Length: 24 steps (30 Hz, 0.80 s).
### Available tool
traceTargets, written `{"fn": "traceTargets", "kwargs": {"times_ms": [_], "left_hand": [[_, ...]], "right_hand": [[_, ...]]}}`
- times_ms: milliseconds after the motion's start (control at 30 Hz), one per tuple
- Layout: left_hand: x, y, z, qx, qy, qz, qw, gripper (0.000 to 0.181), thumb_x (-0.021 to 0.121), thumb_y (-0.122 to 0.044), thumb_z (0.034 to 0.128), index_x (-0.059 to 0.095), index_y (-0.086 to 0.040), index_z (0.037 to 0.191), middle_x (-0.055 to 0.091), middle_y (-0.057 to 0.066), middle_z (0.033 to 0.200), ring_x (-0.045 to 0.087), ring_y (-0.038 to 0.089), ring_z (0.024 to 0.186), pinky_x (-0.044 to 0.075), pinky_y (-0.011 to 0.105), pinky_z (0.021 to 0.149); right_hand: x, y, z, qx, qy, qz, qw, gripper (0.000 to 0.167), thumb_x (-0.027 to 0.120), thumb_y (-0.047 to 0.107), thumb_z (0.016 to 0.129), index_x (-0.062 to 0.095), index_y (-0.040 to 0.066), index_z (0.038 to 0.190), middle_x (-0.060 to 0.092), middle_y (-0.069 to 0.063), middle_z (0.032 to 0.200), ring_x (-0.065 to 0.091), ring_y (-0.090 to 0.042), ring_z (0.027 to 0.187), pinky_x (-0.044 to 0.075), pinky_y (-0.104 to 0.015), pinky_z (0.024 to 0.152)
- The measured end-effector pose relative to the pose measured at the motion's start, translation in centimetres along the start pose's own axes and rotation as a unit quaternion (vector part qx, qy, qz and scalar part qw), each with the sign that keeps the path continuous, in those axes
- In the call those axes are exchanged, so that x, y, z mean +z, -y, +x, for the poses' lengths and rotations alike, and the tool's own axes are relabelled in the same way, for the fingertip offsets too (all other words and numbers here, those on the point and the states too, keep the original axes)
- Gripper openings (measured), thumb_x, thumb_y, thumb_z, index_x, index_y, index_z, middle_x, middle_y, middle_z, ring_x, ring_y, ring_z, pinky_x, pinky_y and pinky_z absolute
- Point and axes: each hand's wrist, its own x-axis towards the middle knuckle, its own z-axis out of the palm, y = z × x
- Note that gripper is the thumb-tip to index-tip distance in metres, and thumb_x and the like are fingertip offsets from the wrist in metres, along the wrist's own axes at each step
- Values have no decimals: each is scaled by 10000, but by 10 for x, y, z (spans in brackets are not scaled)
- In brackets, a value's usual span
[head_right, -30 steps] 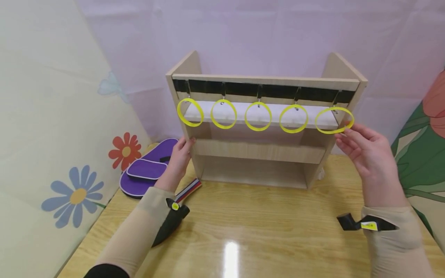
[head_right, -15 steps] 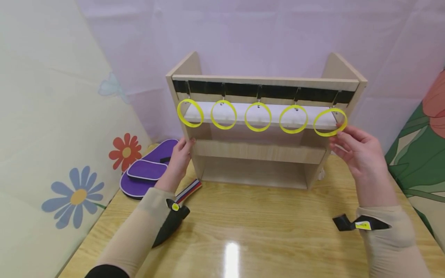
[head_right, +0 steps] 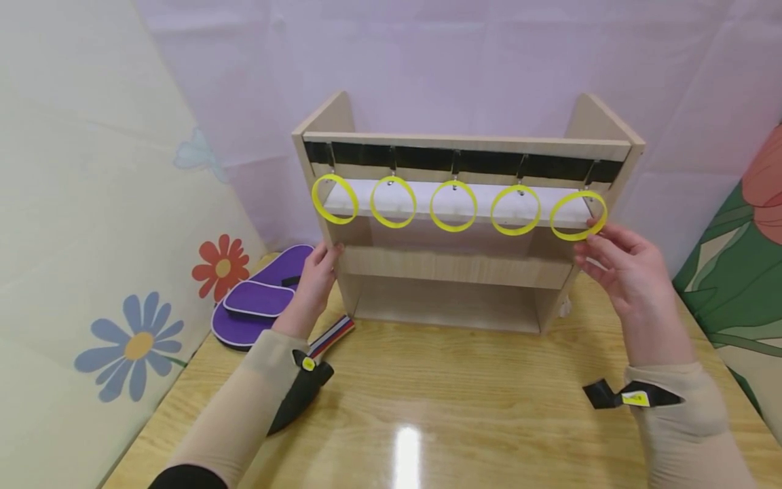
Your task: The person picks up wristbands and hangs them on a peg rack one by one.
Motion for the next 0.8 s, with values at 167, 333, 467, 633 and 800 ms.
{"fn": "traceTargets", "kwargs": {"times_ms": [167,333,467,633,800], "left_hand": [[0,0,0,11,-15,35,10000,492,490,-212,1001,450,-75,1471,527,217,1403,497,243,1192,367,459,1082],[1,1,1,-3,-80,39,10000,484,489,-204,999,460,-68,1462,547,206,1372,518,219,1152,391,423,1050],[1,0,1,-6,-86,23,10000,475,490,-203,999,470,-71,1455,545,211,1374,517,218,1147,388,422,1050],[1,0,2,3,-60,49,10000,482,507,-225,993,481,-123,1463,535,222,1394,512,231,1164,370,443,1076],[-2,2,2,45,-49,277,9996,498,530,-260,998,467,-156,1481,539,170,1423,509,244,1228,358,445,1106]], "right_hand": [[-1,-2,0,46,58,-180,9998,243,530,-66,962,741,33,1030,715,-97,884,710,-208,766,589,-315,675],[-2,-4,-2,113,102,-219,9996,237,531,-50,968,735,43,1043,723,-102,877,713,-210,780,591,-319,684],[-5,-7,-3,165,159,-221,9995,241,525,-48,972,734,49,1040,736,-103,873,719,-212,782,593,-322,689],[-10,-12,-5,262,186,-206,9993,247,520,-45,975,735,61,1037,739,-89,893,721,-212,797,594,-323,697],[-17,-22,-8,300,410,-81,9987,271,492,-50,985,731,53,1059,738,-92,918,720,-222,825,593,-334,717]]}}
